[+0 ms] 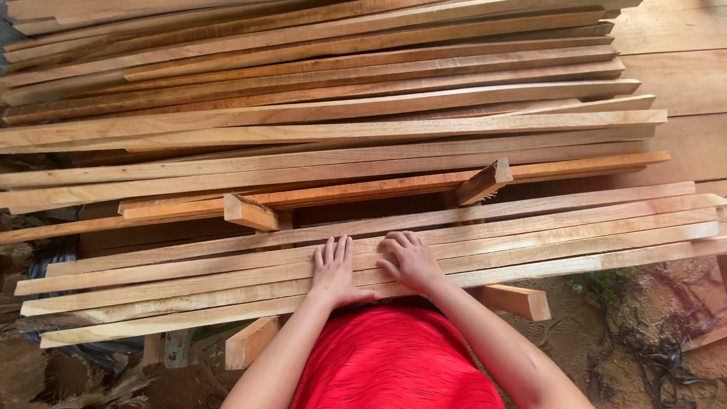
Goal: The person stacks long, thin wooden planks on a wooden workbench. They align the planks by hand, occasionally picking up smaller pieces to place on top of the stack. The person continues to organize the wood into a neat pile throughout the video.
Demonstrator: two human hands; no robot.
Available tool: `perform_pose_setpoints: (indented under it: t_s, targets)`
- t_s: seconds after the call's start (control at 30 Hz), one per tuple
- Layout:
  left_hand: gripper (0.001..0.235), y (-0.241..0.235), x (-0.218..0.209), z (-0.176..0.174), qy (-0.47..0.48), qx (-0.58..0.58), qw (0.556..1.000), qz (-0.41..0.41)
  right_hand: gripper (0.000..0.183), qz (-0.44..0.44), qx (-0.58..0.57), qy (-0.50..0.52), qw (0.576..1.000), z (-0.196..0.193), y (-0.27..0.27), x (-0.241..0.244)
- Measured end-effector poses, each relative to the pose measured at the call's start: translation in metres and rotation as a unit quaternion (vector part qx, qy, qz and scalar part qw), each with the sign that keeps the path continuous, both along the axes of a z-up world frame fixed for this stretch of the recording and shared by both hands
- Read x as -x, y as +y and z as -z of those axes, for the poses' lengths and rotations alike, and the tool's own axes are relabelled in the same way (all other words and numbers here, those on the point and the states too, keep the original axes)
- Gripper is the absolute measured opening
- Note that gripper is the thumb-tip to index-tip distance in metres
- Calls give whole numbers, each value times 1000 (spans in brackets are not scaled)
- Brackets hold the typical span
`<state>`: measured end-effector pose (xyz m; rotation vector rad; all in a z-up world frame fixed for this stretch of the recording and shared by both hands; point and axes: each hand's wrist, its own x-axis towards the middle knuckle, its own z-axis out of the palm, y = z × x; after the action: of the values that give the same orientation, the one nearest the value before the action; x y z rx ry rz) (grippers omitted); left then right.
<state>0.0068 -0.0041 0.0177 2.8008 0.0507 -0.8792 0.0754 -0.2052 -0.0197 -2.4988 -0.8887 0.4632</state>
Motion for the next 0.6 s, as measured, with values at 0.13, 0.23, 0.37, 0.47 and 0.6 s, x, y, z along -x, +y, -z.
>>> perform_pose_setpoints:
  t_s: [0.13,0.23,0.37,0.47,0.6]
  targets:
    - [145,-3,36,35,-109,38,992,47,65,1,-3,-105,994,20,1,6]
    - [131,-5,41,61,-138,14,989,48,76,45,14,-160,986,22,11,-3]
    - [126,-6,48,69,-167,11,985,33,79,31,119,-48,991,20,19,-19]
    - [126,-11,54,64,-169,13,985,39,80,9,140,-10,990,22,14,-21]
    - [126,-8,51,70,-167,0,985,47,82,3,169,39,985,10,19,-31]
